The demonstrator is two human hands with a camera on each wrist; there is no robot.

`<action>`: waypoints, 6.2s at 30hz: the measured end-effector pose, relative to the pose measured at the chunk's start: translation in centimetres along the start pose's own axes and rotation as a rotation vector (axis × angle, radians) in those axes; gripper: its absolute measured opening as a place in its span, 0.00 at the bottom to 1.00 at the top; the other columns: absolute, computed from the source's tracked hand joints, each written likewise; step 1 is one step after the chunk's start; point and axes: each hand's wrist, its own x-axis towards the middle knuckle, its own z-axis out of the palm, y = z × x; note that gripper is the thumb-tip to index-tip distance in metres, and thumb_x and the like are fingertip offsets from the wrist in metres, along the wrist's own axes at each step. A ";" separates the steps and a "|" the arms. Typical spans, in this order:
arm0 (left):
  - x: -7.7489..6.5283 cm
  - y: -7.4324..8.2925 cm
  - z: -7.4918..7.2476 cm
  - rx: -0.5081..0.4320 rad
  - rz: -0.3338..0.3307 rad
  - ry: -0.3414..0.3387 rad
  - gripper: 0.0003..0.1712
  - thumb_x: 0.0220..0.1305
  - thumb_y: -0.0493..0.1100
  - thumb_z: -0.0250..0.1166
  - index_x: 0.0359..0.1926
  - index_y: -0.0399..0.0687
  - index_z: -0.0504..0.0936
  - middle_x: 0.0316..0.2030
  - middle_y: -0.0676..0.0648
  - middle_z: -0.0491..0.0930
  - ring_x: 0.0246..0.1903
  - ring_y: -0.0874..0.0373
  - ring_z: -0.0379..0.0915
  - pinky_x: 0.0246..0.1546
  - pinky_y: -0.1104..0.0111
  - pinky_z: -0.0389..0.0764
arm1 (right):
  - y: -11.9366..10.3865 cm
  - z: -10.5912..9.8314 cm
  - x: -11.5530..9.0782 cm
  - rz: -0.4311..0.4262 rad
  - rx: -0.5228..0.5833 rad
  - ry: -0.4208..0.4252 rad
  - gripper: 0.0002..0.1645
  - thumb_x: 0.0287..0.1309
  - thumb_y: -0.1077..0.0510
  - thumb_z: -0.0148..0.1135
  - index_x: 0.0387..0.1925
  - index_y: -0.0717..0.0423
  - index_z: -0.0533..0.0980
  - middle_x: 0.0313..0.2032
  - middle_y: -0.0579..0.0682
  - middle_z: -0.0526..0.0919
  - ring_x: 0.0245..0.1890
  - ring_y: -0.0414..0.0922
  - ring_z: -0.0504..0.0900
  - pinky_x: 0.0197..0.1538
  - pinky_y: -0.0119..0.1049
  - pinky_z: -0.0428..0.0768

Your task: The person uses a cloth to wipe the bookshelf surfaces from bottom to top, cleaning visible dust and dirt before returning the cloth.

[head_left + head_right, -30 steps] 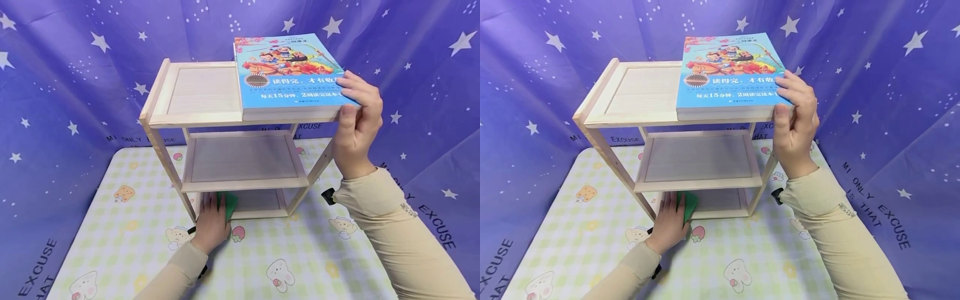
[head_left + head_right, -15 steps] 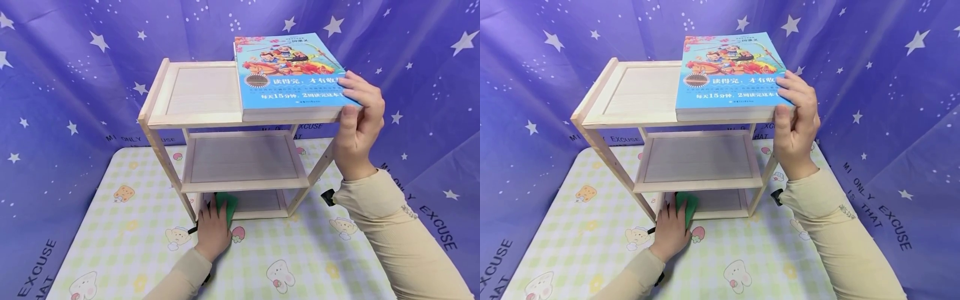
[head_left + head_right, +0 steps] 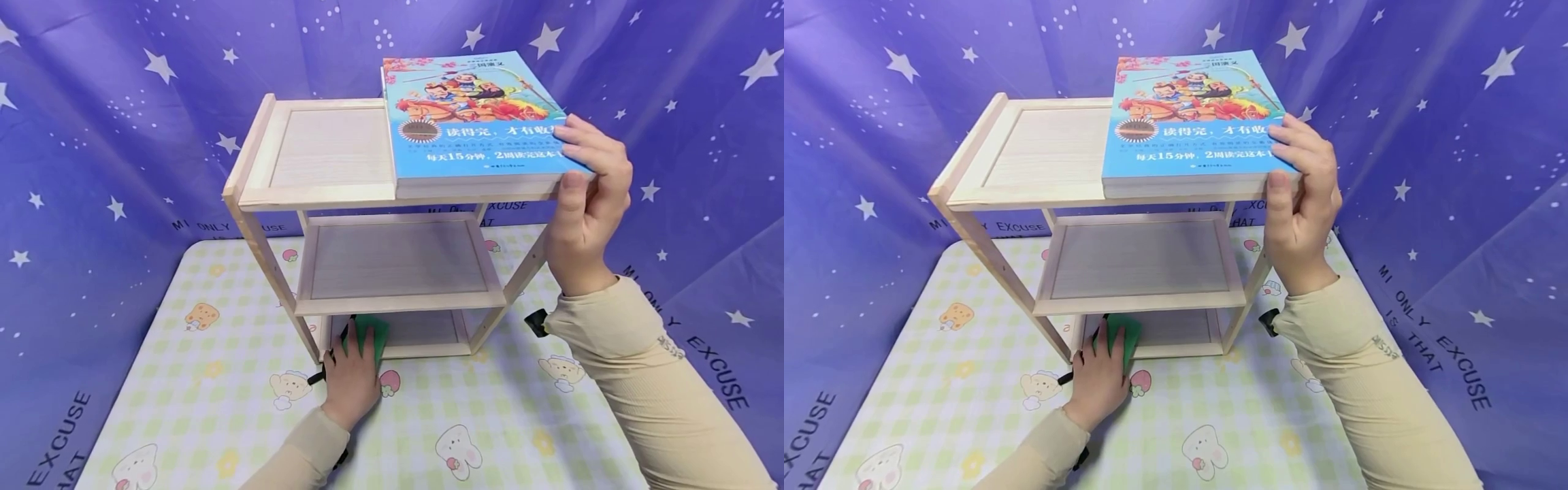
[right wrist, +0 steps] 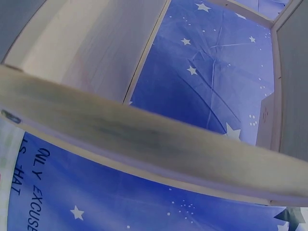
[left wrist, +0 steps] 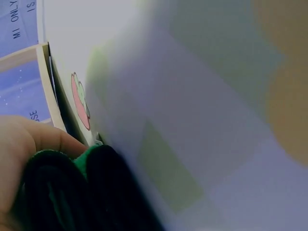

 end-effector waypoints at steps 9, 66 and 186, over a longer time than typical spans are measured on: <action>0.5 1.2 0.5 0.025 0.048 0.038 0.46 0.43 0.51 0.76 0.64 0.41 0.72 0.61 0.30 0.71 0.47 0.34 0.75 0.43 0.47 0.77 | 0.0 0.1 0.0 0.000 0.029 0.009 0.30 0.62 0.44 0.59 0.33 0.73 0.68 0.43 0.57 0.82 0.56 0.56 0.79 0.69 0.51 0.67; 2.7 7.0 1.0 0.109 0.205 -0.145 0.37 0.61 0.50 0.63 0.70 0.53 0.67 0.67 0.36 0.68 0.54 0.38 0.75 0.51 0.51 0.78 | 0.1 0.1 0.1 0.016 0.021 -0.005 0.28 0.62 0.46 0.58 0.33 0.73 0.68 0.43 0.58 0.82 0.56 0.55 0.78 0.70 0.50 0.67; 4.0 4.6 -0.3 -0.030 0.114 -0.222 0.32 0.60 0.51 0.66 0.67 0.64 0.74 0.66 0.40 0.71 0.55 0.36 0.75 0.42 0.44 0.79 | 0.2 -0.5 0.0 0.013 -0.009 -0.060 0.27 0.64 0.49 0.53 0.36 0.75 0.67 0.46 0.56 0.82 0.59 0.54 0.77 0.70 0.50 0.66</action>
